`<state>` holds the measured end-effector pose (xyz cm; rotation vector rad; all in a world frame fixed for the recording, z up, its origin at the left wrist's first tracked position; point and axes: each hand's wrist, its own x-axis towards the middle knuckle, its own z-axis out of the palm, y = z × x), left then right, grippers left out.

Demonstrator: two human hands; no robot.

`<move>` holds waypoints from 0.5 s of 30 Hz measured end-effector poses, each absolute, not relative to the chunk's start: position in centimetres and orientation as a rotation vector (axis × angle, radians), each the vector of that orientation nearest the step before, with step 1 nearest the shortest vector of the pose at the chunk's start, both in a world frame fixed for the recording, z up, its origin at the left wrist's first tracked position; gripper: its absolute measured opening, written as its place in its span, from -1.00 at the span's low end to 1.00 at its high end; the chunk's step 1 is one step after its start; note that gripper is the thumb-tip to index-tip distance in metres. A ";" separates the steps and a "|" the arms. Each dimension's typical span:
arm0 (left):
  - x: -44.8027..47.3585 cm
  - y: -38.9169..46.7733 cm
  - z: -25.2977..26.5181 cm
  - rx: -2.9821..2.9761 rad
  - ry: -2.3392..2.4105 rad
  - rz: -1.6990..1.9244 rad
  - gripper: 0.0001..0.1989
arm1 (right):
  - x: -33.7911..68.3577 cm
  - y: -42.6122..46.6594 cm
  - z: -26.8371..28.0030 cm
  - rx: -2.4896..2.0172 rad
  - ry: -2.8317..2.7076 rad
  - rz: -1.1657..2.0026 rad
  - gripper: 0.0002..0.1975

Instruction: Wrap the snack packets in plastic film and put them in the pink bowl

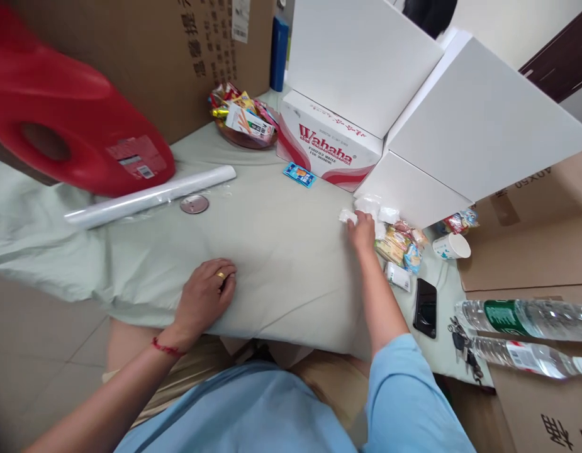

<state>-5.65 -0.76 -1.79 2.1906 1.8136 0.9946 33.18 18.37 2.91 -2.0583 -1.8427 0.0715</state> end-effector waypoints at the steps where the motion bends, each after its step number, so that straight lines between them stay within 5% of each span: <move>1: -5.6 -0.8 -1.8 2.177 1.812 0.998 -0.77 | 32.1 19.2 2.6 -2.116 -1.844 0.084 -0.61; 15: -5.5 5.8 1.4 1.813 1.691 1.040 -0.74 | 28.8 11.4 -2.2 -1.601 -1.963 0.284 -0.70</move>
